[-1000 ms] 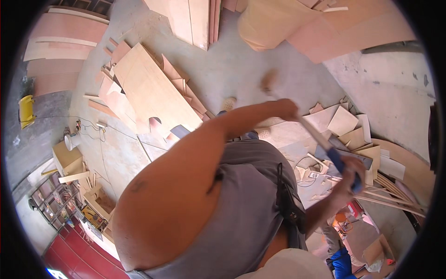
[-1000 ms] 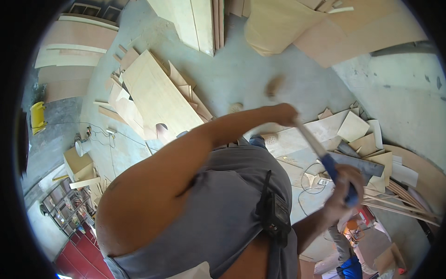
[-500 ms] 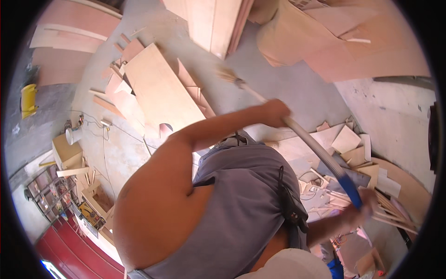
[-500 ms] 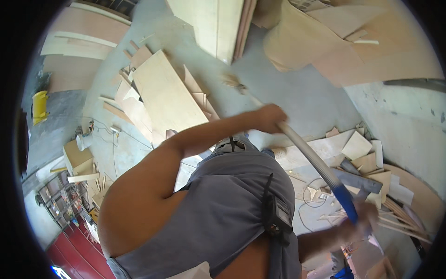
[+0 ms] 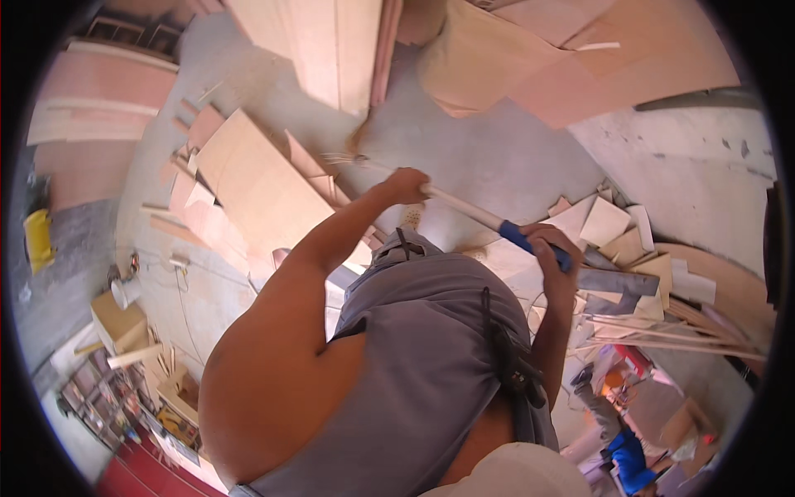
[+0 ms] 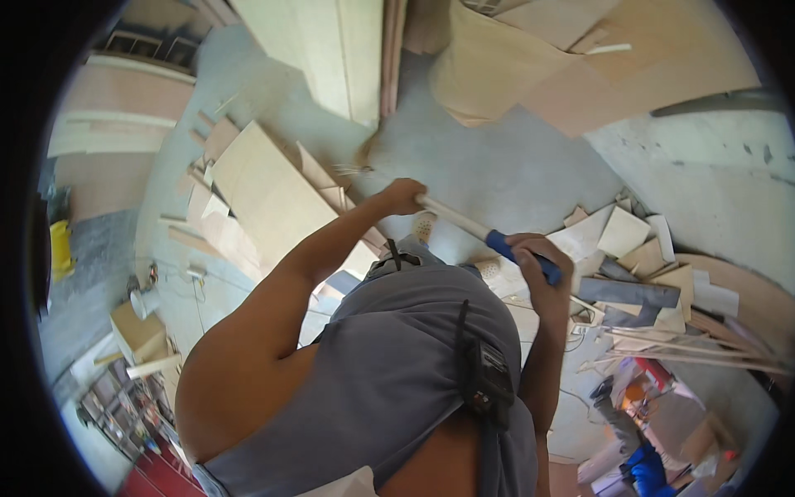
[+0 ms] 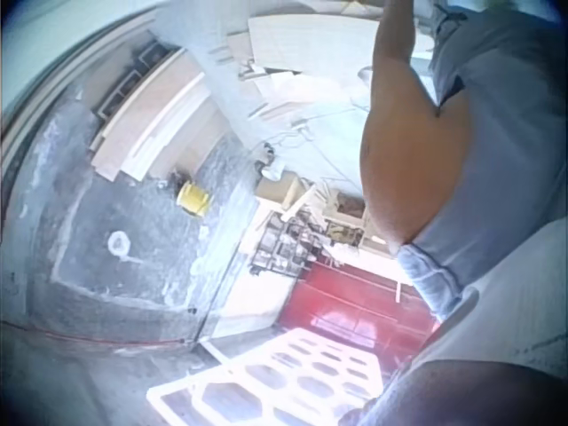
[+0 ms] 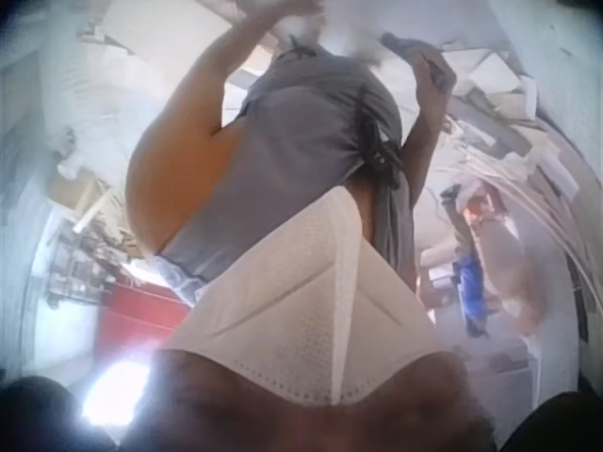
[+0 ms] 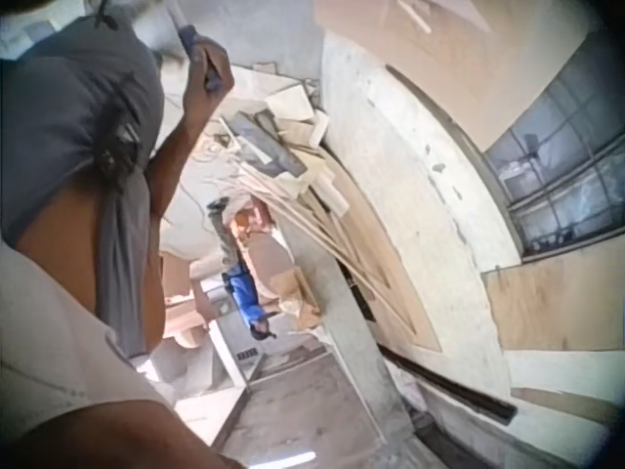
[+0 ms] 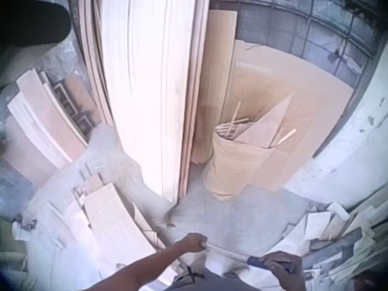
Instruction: The person sweeps the workshop floor using a broom and a dustpan, then picks up and moves wooden strips and scrap wood pieces by hand.
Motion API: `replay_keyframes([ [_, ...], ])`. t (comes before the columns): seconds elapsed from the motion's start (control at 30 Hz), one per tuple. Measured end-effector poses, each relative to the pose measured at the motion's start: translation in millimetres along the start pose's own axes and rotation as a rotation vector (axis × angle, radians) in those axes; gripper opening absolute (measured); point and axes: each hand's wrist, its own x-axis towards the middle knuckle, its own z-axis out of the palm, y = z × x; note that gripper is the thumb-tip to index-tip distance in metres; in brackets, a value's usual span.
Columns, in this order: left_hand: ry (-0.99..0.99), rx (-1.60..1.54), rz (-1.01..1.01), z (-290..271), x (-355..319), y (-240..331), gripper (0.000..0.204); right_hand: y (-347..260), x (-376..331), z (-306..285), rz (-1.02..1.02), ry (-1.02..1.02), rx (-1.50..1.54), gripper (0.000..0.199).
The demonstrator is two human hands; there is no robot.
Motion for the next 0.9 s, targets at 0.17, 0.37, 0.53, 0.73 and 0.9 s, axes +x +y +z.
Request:
replay_keyframes([
  [0.17,0.043,-0.064,0.158,-26.5,21.0,48.3,0.024,-20.5,-10.5,-26.2,-0.234,0.033,0.163,0.018],
  [0.37,0.159,-0.139,0.285,-79.7,72.6,161.0,0.025,-59.7,-19.0,-82.4,-0.436,0.565,-0.236,0.053],
  [0.53,0.633,-0.464,0.189,-136.8,114.9,159.1,0.028,-16.9,-44.2,-97.4,0.084,0.554,-0.336,0.015],
  [0.73,0.930,-0.325,0.123,-214.2,147.7,139.0,0.032,91.2,-67.5,-124.1,0.255,0.596,-0.406,0.011],
  [0.9,0.920,-0.320,0.156,-286.2,161.4,110.8,0.024,126.7,-26.9,-145.8,0.212,0.556,-0.260,0.015],
])
